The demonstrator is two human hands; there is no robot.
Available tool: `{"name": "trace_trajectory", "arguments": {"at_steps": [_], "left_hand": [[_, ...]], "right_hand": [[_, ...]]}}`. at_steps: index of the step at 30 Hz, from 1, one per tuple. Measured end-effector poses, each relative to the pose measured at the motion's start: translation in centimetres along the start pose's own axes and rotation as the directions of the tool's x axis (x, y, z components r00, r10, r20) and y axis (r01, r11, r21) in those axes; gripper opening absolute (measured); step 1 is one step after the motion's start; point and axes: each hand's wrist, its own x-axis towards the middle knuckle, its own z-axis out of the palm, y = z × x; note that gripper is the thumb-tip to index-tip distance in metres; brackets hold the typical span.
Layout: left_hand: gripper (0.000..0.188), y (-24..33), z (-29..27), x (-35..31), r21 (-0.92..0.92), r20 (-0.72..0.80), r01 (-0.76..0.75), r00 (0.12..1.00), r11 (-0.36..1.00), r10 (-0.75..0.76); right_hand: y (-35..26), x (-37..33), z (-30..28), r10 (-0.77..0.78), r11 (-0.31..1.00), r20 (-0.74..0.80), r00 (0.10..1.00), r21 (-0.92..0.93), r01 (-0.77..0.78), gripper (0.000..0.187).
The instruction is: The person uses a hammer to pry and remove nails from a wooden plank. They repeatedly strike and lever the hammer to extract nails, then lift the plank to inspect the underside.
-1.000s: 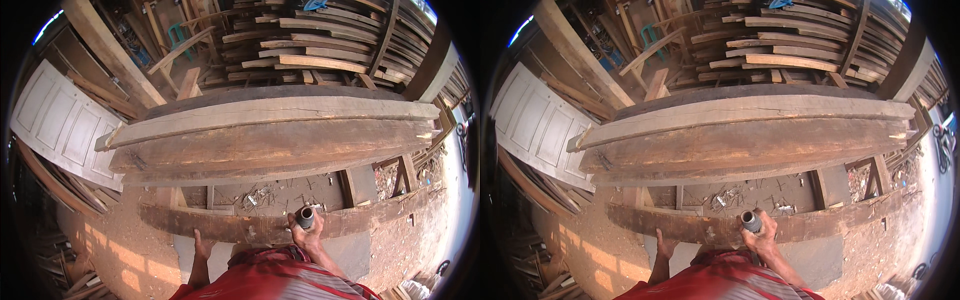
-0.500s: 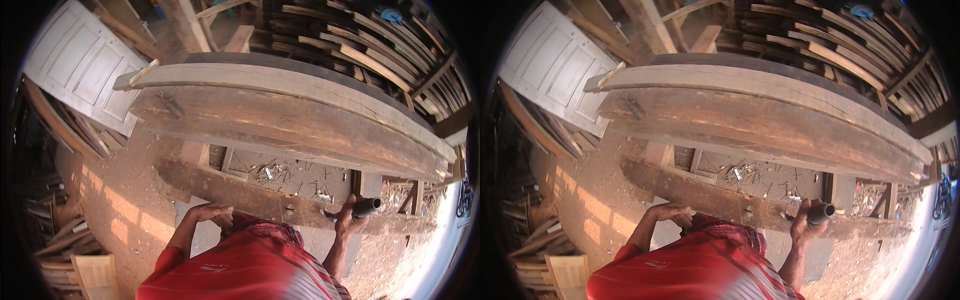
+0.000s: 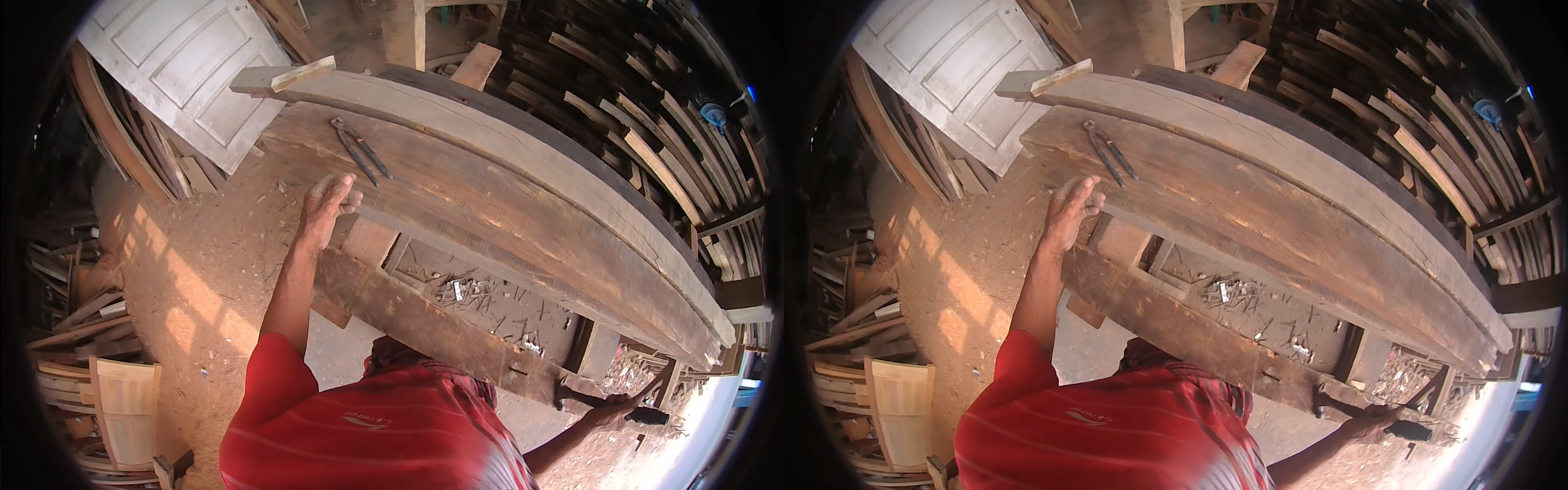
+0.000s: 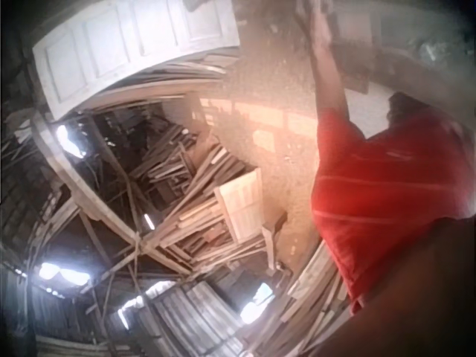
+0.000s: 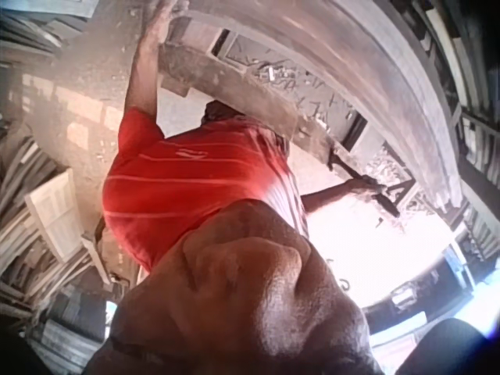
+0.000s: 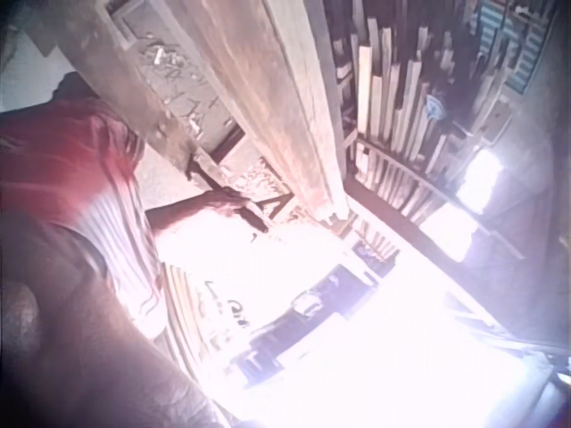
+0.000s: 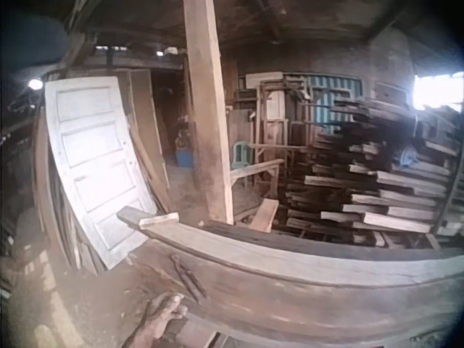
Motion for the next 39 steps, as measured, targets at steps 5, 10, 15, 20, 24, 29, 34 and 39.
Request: {"name": "trace_trajectory", "arguments": {"at_steps": [5, 10, 15, 20, 24, 29, 34, 39], "left_hand": [[0.052, 1.1, -1.7, 7.1, -0.070, -0.187, -0.157, 0.972, 0.985, 0.142], [0.046, 0.4, -3.8, 13.5, -0.050, -0.252, -0.236, 0.943, 0.970, 0.216], [0.039, -0.1, -5.2, 19.1, -0.011, -0.375, -0.338, 0.874, 0.941, 0.310], [0.049, -2.7, -6.8, 27.1, 0.258, -0.319, -0.358, 0.845, 0.897, 0.429], [0.074, -5.5, -17.1, 38.3, 0.627, -0.264, -0.257, 0.818, 0.735, 0.511], [0.077, -2.9, -23.9, 50.3, 0.899, -0.174, -0.094, 0.820, 0.428, 0.545], [0.075, -2.7, -21.3, 53.0, 0.954, 0.014, -0.146, 0.896, 0.263, 0.445], [0.075, -1.8, -23.9, 51.7, 0.980, 0.133, -0.178, 0.914, 0.084, 0.383]], "right_hand": [[-1.9, -0.2, 0.6, 0.094, 0.996, -0.091, 0.991, 0.008, -0.093, 0.055], [-2.1, -0.9, 1.3, 0.033, 0.999, -0.064, 0.997, -0.014, -0.034, 0.056], [-0.9, -0.4, 0.9, 0.077, 0.996, -0.068, 0.995, -0.034, -0.080, 0.054], [2.0, 1.0, -2.6, 0.093, 0.993, -0.168, 0.981, -0.053, -0.103, 0.051], [0.6, -1.3, 1.9, 0.098, 0.989, -0.105, 0.990, 0.121, -0.085, 0.044], [0.4, -3.0, 2.0, 0.006, 0.986, 0.027, 1.000, 0.169, -0.010, 0.031], [-0.6, -4.9, -0.5, 0.040, 0.985, -0.080, 0.996, 0.173, -0.026, 0.033], [-0.7, -5.1, -1.0, 0.041, 0.969, -0.060, 0.997, 0.245, -0.025, 0.038]]}}
